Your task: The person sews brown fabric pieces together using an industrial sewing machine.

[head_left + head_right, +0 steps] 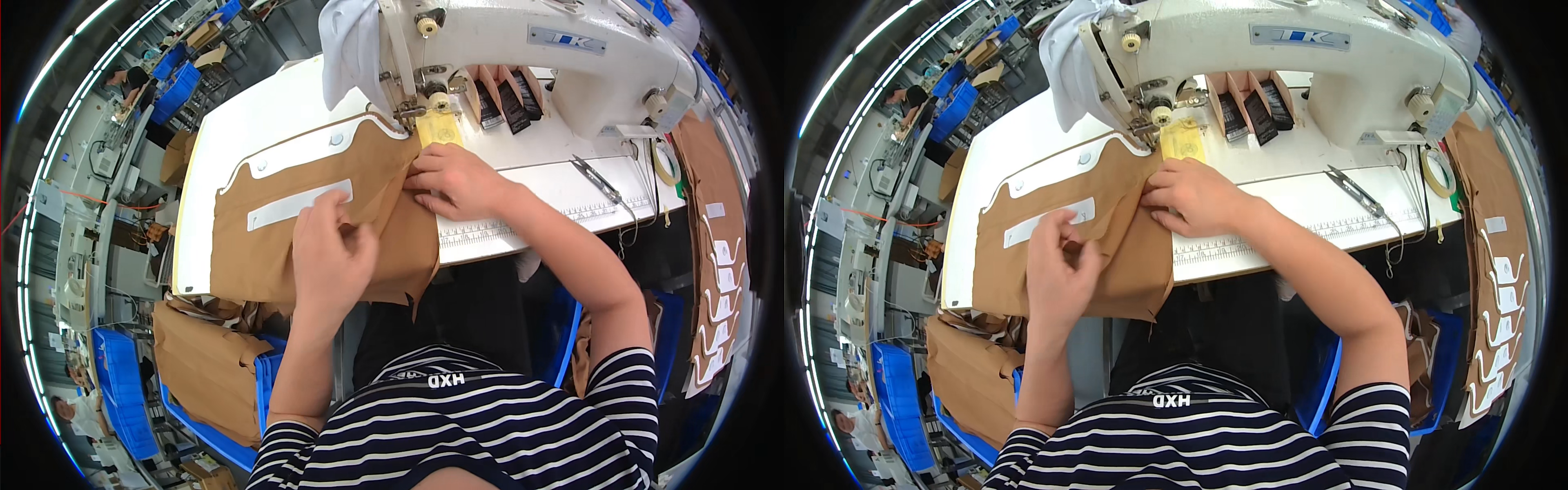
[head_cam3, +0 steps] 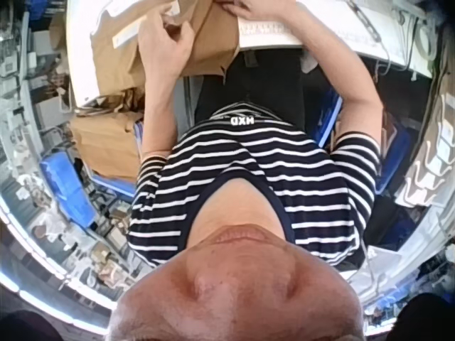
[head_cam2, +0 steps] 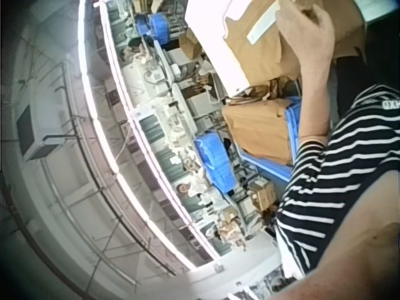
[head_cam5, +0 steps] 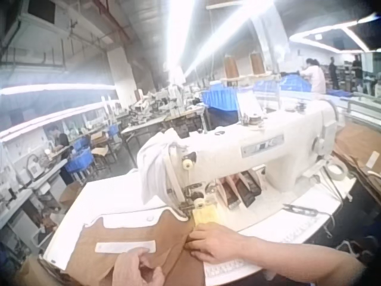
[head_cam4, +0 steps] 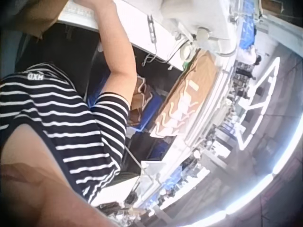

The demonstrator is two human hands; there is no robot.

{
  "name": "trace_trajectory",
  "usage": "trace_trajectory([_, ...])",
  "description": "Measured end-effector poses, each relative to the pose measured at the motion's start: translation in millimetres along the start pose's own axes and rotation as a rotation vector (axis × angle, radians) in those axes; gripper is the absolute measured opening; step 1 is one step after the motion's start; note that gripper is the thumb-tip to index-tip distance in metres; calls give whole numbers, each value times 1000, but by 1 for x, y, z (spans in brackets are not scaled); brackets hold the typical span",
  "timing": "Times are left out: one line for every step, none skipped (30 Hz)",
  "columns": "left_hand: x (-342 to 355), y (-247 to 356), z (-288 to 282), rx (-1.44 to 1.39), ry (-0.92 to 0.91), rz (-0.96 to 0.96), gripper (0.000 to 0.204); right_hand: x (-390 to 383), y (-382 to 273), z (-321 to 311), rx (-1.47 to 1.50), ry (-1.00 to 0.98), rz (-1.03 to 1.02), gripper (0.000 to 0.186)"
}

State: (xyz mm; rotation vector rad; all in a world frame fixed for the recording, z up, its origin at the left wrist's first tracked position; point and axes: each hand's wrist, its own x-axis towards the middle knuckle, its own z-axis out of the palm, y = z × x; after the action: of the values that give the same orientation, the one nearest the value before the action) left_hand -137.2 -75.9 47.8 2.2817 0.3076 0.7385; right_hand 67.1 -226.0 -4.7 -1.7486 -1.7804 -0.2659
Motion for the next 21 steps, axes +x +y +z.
trace_trajectory([9, 5, 5, 324, 16, 159, 30, 0, 0, 3, -8, 40, -22, 21])
trace_trajectory([18, 8, 11, 648, 31, 317, 35, -1, -1, 2, -9, 42, -26, 21])
trace_trajectory([24, 7, 19, 654, 36, 316, 35, -2, -4, -2, -28, 18, 10, 23])
trace_trajectory([30, 0, 27, 743, 3, 322, 40, 0, -8, -4, -49, -3, 43, 25])
trace_trajectory([33, -7, 32, 831, -32, 328, 44, 0, -9, -3, -49, 3, 33, 25])
trace_trajectory([35, -14, 38, 830, -30, 336, 44, -3, -8, -2, -68, 20, 39, 26])
trace_trajectory([37, -21, 44, 749, -77, 331, 38, -4, -6, -1, -86, 37, 45, 27])
trace_trajectory([39, -26, 48, 667, -125, 326, 33, -4, -4, -1, -91, 41, 47, 27])
trace_trajectory([42, -28, 51, 664, -127, 328, 33, -5, -4, 1, -96, 75, 53, 29])
trace_trajectory([47, -30, 53, 613, -166, 258, 28, -6, -4, 1, -101, 109, 60, 30])
trace_trajectory([52, -31, 55, 561, -205, 187, 23, -6, -3, 0, -102, 109, 65, 30])
trace_trajectory([58, -33, 54, 560, -209, 187, 23, -6, -3, -1, -116, 90, 99, 31])
trace_trajectory([66, -35, 54, 502, -205, 222, 20, -6, -4, -2, -129, 70, 135, 31])
trace_trajectory([72, -37, 54, 444, -202, 256, 17, -6, -4, -3, -127, 70, 139, 31])
trace_trajectory([79, -41, 54, 445, -204, 256, 17, -5, -5, -4, -120, 53, 159, 31])
trace_trajectory([85, -48, 57, 443, -202, 330, 18, -4, -6, -4, -113, 37, 179, 31])
trace_trajectory([87, -52, 58, 440, -199, 404, 19, -4, -6, -4, -110, 38, 180, 31])
trace_trajectory([88, -51, 61, 437, -208, 410, 19, -5, -4, -3, -123, 66, 142, 28])
trace_trajectory([89, -48, 64, 420, -238, 405, 19, -5, -2, -2, -135, 94, 104, 26])
trace_trajectory([89, -47, 67, 404, -267, 401, 19, -6, 0, -2, -135, 97, 113, 26])
trace_trajectory([89, -49, 69, 402, -275, 404, 19, -7, 2, -4, -99, 92, 114, 23])
